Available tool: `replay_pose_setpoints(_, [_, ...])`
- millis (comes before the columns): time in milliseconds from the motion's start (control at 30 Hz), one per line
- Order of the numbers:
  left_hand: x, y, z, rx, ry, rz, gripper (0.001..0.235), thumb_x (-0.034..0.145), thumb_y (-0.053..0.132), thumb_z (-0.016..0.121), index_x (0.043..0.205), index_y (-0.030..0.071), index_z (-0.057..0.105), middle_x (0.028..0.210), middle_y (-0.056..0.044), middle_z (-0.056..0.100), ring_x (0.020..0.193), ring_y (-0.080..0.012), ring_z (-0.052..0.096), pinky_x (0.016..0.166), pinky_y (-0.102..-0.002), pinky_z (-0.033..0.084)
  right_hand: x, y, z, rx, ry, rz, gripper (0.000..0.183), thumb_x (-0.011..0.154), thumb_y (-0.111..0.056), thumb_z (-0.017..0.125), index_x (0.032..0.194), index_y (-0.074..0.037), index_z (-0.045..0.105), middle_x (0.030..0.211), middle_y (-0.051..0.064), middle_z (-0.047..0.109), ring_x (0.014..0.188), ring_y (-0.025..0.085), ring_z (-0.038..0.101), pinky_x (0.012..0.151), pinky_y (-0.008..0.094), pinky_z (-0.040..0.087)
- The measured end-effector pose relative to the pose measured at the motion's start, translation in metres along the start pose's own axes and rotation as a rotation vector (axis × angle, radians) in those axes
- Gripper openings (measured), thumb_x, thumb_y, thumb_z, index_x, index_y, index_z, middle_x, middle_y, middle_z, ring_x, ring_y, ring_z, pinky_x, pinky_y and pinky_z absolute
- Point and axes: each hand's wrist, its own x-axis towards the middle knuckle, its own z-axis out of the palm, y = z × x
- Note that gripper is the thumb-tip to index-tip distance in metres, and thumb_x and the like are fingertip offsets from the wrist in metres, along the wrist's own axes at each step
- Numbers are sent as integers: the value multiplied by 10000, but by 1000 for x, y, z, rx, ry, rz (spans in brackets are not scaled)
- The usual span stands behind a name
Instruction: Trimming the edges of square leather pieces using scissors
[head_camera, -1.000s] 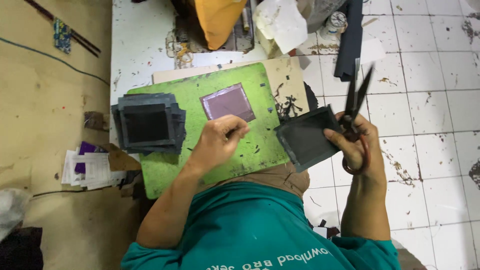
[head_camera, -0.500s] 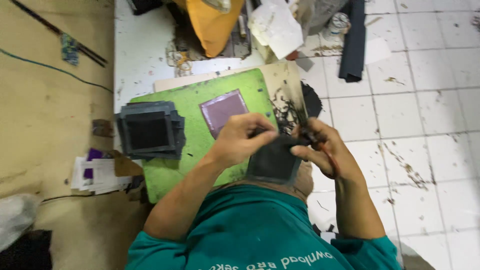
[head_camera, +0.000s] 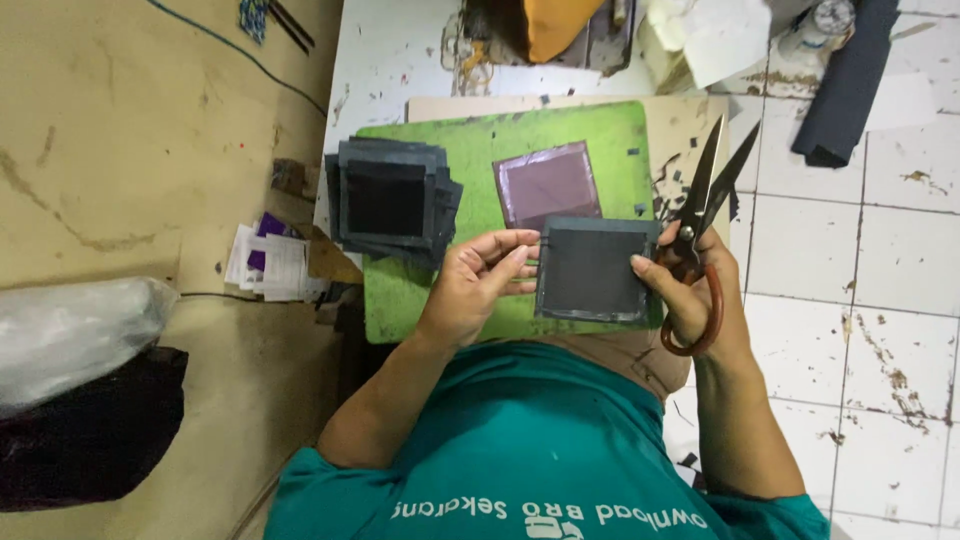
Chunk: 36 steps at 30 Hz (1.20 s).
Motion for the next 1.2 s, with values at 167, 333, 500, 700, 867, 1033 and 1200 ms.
replay_pose_setpoints(167, [-6, 1, -6, 25, -29, -35, 290, 956, 54, 731, 1215, -72, 695, 1076, -193, 770, 923, -248, 777, 782, -419, 681, -1, -9, 5, -22, -32, 62, 356, 900, -53, 817, 1142, -1, 561, 761, 57, 562, 705, 106, 556, 653, 233, 441])
replay_pose_setpoints(333, [-7, -6, -10, -32, -23, -76, 269, 931, 16, 744, 1178, -84, 708, 1024, -194, 771, 906, -223, 761, 788, -416, 679, 6, -1, 6, -69, -38, 20, 324, 919, -30, 808, 1132, 4, 566, 780, 90, 573, 719, 133, 572, 666, 256, 471])
replay_pose_setpoints(500, [-9, -7, -7, -117, 27, -103, 283, 888, 4, 778, 1142, -105, 716, 995, -185, 773, 891, -215, 757, 778, -404, 676, 15, 2, 14, -135, 26, -56, 357, 897, -16, 862, 1123, 9, 587, 851, 140, 645, 755, 168, 626, 713, 305, 529])
replay_pose_setpoints(700, [-7, -16, 0, -101, 131, -35, 295, 898, 18, 769, 1158, -110, 710, 1029, -205, 772, 910, -211, 747, 791, -374, 671, 7, -34, 50, -536, 242, -573, 350, 937, 49, 868, 1151, 16, 593, 1047, 217, 707, 956, 447, 720, 822, 474, 575])
replay_pose_setpoints(867, [-15, -5, 17, 55, 109, 21, 275, 905, 29, 762, 1166, -60, 747, 1045, -203, 785, 935, -180, 730, 812, -357, 666, -12, -30, 95, -492, 120, -392, 443, 788, -142, 962, 1081, -133, 630, 978, 48, 745, 881, 308, 729, 749, 427, 571])
replay_pose_setpoints(1033, [-18, 2, 14, 174, 102, 34, 269, 893, 39, 743, 1158, 18, 782, 1042, -136, 804, 989, -125, 714, 879, -320, 642, -12, -29, 105, -497, 119, -345, 308, 838, -250, 917, 1039, -207, 687, 871, 0, 761, 779, 285, 733, 667, 380, 556])
replay_pose_setpoints(1200, [-14, -5, 13, 156, 69, 32, 267, 909, 12, 714, 1167, -34, 765, 1042, -153, 796, 970, -117, 684, 843, -311, 627, -12, -41, 102, -348, 63, -343, 236, 877, -105, 868, 995, -112, 663, 888, 57, 771, 767, 270, 755, 686, 332, 557])
